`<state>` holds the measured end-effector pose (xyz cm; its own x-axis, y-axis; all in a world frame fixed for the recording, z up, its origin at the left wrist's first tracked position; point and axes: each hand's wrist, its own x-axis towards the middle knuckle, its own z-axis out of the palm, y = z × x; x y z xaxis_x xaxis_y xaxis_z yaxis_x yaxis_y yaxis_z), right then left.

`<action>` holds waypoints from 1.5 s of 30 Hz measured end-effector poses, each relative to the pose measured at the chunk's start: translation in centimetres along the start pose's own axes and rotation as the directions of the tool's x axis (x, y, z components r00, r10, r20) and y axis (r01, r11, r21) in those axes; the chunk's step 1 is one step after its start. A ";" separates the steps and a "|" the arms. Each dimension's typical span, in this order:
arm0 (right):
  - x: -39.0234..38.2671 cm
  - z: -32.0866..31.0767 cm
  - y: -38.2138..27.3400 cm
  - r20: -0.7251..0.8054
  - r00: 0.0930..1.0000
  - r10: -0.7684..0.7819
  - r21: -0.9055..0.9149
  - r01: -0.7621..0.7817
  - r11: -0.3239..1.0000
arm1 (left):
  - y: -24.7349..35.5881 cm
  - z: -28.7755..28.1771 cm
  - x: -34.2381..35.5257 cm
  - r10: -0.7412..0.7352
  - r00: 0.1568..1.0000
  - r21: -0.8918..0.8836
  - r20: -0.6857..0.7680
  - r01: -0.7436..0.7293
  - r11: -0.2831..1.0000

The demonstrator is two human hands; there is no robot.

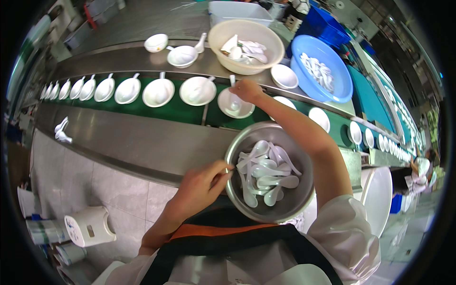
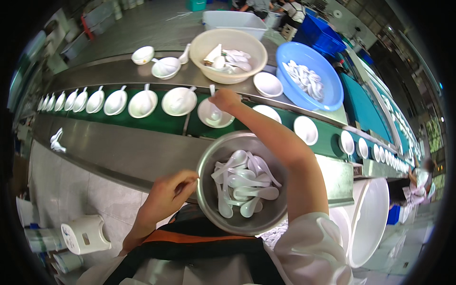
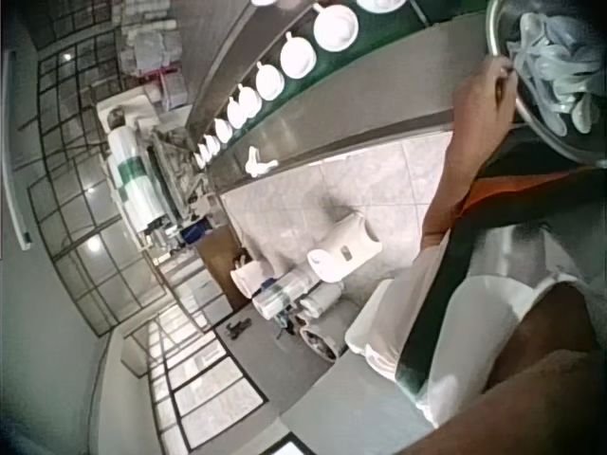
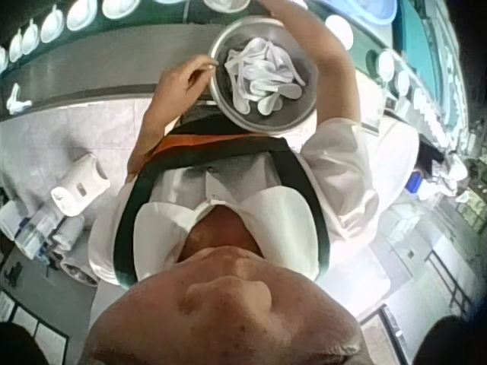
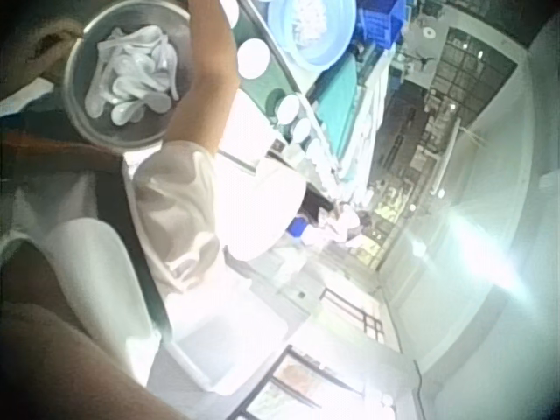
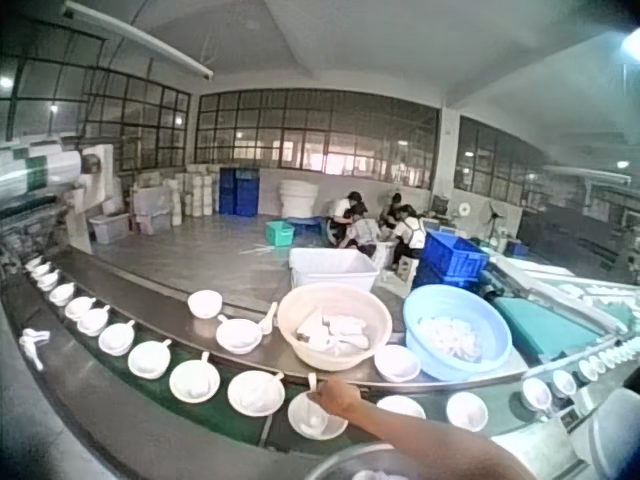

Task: The person picks up plastic spoons from a large bowl and places one into each ceramic bowl as they move along a conveyor belt, then refills the small bowl from a large bin.

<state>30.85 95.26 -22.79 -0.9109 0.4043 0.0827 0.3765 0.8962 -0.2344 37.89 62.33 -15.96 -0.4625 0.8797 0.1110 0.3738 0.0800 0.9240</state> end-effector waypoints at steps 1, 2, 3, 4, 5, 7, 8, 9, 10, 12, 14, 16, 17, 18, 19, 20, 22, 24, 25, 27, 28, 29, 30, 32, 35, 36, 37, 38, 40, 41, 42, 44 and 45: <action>-0.5 -0.7 -0.4 0.022 0.998 -0.057 -0.022 0.058 0.998 | 0.4 0.5 1.2 0.130 0.991 0.050 0.036 -0.131 0.990; -1.2 -1.8 -0.5 -0.023 0.998 -0.062 0.011 0.062 0.998 | 0.6 1.2 2.4 0.258 0.963 0.092 0.081 -0.265 0.960; -2.4 -3.2 -1.2 -0.106 0.984 -0.145 0.053 0.152 0.987 | 0.7 1.7 3.2 0.375 0.919 0.124 0.120 -0.389 0.913; -3.8 -5.0 -1.9 -0.098 0.977 -0.189 0.147 0.202 0.968 | 0.6 2.0 3.7 0.374 0.902 0.237 0.215 -0.419 0.876; -5.5 -6.8 -2.9 -0.103 0.967 -0.235 0.240 0.253 0.937 | 0.1 2.4 3.9 0.362 0.887 0.328 0.288 -0.446 0.833; -9.9 -9.2 -3.2 0.124 0.929 -0.349 0.373 0.282 0.884 | -1.5 3.4 4.8 0.314 0.847 0.496 0.429 -0.511 0.702; -12.1 -9.8 -3.6 0.262 0.895 -0.361 0.251 0.298 0.921 | -1.9 4.1 4.7 0.348 0.816 0.479 0.461 -0.559 0.677; -14.4 -10.1 -3.9 0.393 0.851 -0.348 0.125 0.325 0.937 | -2.0 4.8 4.8 0.368 0.753 0.437 0.546 -0.630 0.642; -17.0 -9.0 -2.7 0.325 0.842 -0.430 -0.005 0.456 0.890 | -1.8 5.6 4.9 0.388 0.673 0.380 0.630 -0.703 0.601; -19.9 -6.3 -1.1 0.273 0.797 -0.539 -0.123 0.585 0.802 | -1.0 6.7 5.3 0.271 0.573 0.362 0.774 -0.751 0.553; -20.7 -5.1 -1.1 0.275 0.757 -0.593 -0.083 0.633 0.770 | -2.0 8.1 5.5 0.220 0.590 0.427 0.776 -0.750 0.506; -20.8 -5.0 -1.6 0.413 0.778 -0.474 -0.083 0.550 0.831 | -2.4 9.2 6.0 0.136 0.595 0.467 0.792 -0.734 0.493; -20.9 -5.1 -1.8 0.478 0.776 -0.412 -0.088 0.509 0.856 | -2.7 9.2 6.1 0.119 0.555 0.429 0.824 -0.746 0.510; -21.1 -5.6 -1.9 0.471 0.788 -0.397 -0.101 0.495 0.863 | -2.4 8.8 6.4 0.102 0.514 0.391 0.852 -0.754 0.528; -21.0 -6.3 -1.9 0.503 0.799 -0.329 -0.076 0.420 0.905 | -2.3 8.4 6.6 0.085 0.472 0.355 0.877 -0.758 0.548; -20.8 -7.4 -1.8 0.535 0.803 -0.262 -0.053 0.342 0.938 | -2.5 7.9 6.6 0.142 0.475 0.325 0.869 -0.762 0.561; -20.6 -9.8 -2.0 0.568 0.808 -0.155 -0.013 0.197 0.980 | -2.4 7.1 6.7 0.154 0.471 0.277 0.868 -0.719 0.637; -19.8 -10.5 0.2 0.512 0.828 -0.228 0.236 0.120 0.964 | -1.8 6.4 7.2 0.093 0.474 0.240 0.876 -0.594 0.768; -19.3 -11.1 0.9 0.477 0.842 -0.253 0.353 0.080 0.932 | -1.7 6.2 7.3 0.111 0.481 0.224 0.869 -0.585 0.780; -18.1 -12.1 1.3 0.363 0.903 -0.229 0.501 0.018 0.865 | -1.7 5.8 7.4 0.147 0.502 0.193 0.853 -0.564 0.803; -17.0 -12.2 2.2 0.323 0.925 -0.200 0.500 0.013 0.866 | -1.6 5.8 7.5 0.131 0.494 0.195 0.860 -0.554 0.809; -15.9 -12.5 2.9 0.260 0.954 -0.150 0.539 -0.014 0.842 | -1.4 5.7 7.6 0.115 0.487 0.197 0.866 -0.544 0.816; -14.5 -12.2 3.5 0.203 0.978 -0.054 0.544 -0.067 0.837 | -1.3 5.7 7.7 0.095 0.479 0.202 0.873 -0.531 0.823; -11.9 -11.9 3.8 0.051 0.997 0.055 0.470 -0.072 0.880 | -1.0 5.8 7.8 0.074 0.529 0.239 0.845 -0.498 0.833; -7.7 -7.1 6.9 0.094 0.978 0.188 0.489 -0.210 0.846 | -0.7 6.0 8.0 0.110 0.609 0.275 0.785 -0.502 0.820; -7.1 -6.5 5.9 0.192 0.959 0.211 0.540 -0.282 0.793 | -0.9 5.6 7.9 0.128 0.648 0.292 0.751 -0.500 0.816; -6.9 -5.8 6.2 0.219 0.948 0.231 0.557 -0.316 0.768 | -0.9 5.3 7.9 0.148 0.669 0.273 0.728 -0.482 0.833; -6.7 -5.1 6.7 0.245 0.936 0.251 0.574 -0.349 0.741 | -0.8 5.0 7.9 0.168 0.689 0.253 0.705 -0.465 0.848; -6.5 -5.1 6.6 0.329 0.902 0.281 0.558 -0.426 0.712 | -1.3 4.3 7.6 0.210 0.741 0.213 0.637 -0.432 0.877; -6.5 -5.7 6.9 0.294 0.908 0.299 0.564 -0.417 0.713 | -1.6 3.9 7.6 0.239 0.766 0.195 0.597 -0.427 0.883; -7.1 -6.1 7.6 0.264 0.908 0.324 0.569 -0.418 0.708 | -1.9 3.6 7.6 0.264 0.784 0.171 0.561 -0.422 0.890; -8.4 -7.1 8.8 0.199 0.907 0.372 0.569 -0.416 0.710 | -2.0 2.4 7.6 0.256 0.854 0.063 0.452 -0.317 0.946; -9.1 -7.5 9.3 0.168 0.903 0.396 0.564 -0.417 0.712 | -2.1 1.4 7.8 0.244 0.885 0.003 0.396 -0.266 0.964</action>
<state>43.90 101.33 -18.46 -0.7014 0.6895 -0.1807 0.5533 0.3669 -0.7478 34.64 69.68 -17.56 0.0000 0.9839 0.1785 0.4859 -0.1560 0.8600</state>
